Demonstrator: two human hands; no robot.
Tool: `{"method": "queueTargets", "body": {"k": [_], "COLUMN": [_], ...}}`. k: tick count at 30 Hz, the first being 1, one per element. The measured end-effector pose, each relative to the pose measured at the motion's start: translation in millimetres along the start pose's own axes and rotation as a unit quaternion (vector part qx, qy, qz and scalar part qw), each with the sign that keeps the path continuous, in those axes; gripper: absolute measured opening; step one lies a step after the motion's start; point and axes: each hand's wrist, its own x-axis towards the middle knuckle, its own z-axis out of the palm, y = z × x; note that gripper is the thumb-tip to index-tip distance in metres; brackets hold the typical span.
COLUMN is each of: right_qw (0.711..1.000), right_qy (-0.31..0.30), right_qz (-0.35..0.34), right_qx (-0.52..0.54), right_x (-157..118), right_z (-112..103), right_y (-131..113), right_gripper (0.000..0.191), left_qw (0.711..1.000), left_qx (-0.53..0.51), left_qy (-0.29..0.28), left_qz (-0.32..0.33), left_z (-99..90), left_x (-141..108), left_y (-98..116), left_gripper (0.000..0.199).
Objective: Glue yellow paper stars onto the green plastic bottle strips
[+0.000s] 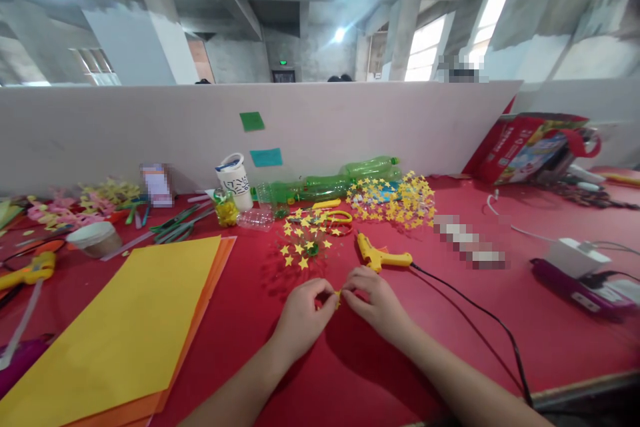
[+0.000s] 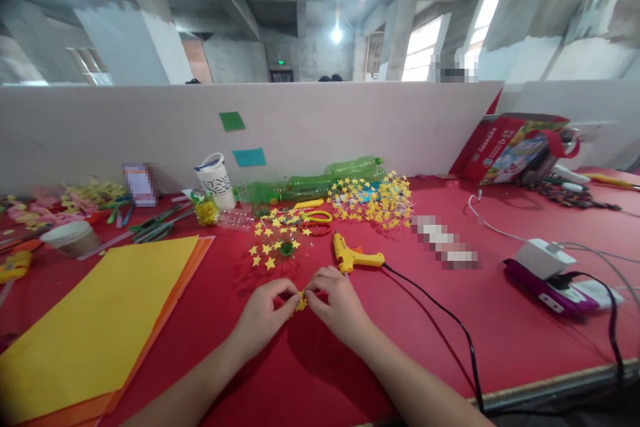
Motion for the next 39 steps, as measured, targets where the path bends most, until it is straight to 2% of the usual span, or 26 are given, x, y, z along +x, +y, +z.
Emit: {"method": "queueTargets", "body": {"k": [10, 16, 23, 27, 30, 31, 35, 39], "right_qw": [1.000, 1.000, 0.997, 0.988, 0.970, 0.963, 0.947, 0.952], "right_qy": [-0.016, -0.015, -0.024, -0.022, -0.004, -0.006, -0.033, -0.021], "right_qz": [-0.007, -0.018, -0.022, 0.002, 0.055, 0.071, 0.105, 0.118], "right_qx": [-0.009, -0.003, -0.069, -0.155, -0.239, -0.262, -0.303, -0.281], "right_x": [-2.7, 0.1, 1.7, 9.9, 15.9, 17.0, 18.2, 18.7], "right_z": [3.2, 1.5, -4.1, -29.1, -50.9, -55.2, -54.0, -46.6], "right_y": [3.0, 5.6, 4.4, 23.8, 47.9, 55.3, 74.8, 80.9], "right_gripper": [0.013, 0.015, 0.014, 0.012, 0.032, 0.033, 0.023, 0.023], "left_qw": [1.000, 0.999, 0.999, 0.998, 0.995, 0.993, 0.989, 0.986], "left_qx": [0.005, -0.029, -0.038, -0.056, -0.097, -0.113, -0.149, -0.165], "left_qy": [-0.015, -0.020, -0.014, -0.001, -0.022, -0.030, -0.014, -0.002], "left_qz": [0.017, 0.017, 0.023, 0.015, 0.003, 0.002, 0.002, -0.014], "left_z": [2.5, 0.1, -4.2, -10.2, -8.0, -5.6, 3.2, -3.9], "left_x": [-0.8, 2.9, 4.4, 7.9, 14.2, 15.9, 15.9, 9.1], "left_y": [-5.1, -0.2, 5.5, 13.8, 20.7, 21.8, 18.5, 11.2], "left_gripper": [0.013, 0.012, 0.012, 0.012, 0.013, 0.013, 0.014, 0.016]}}
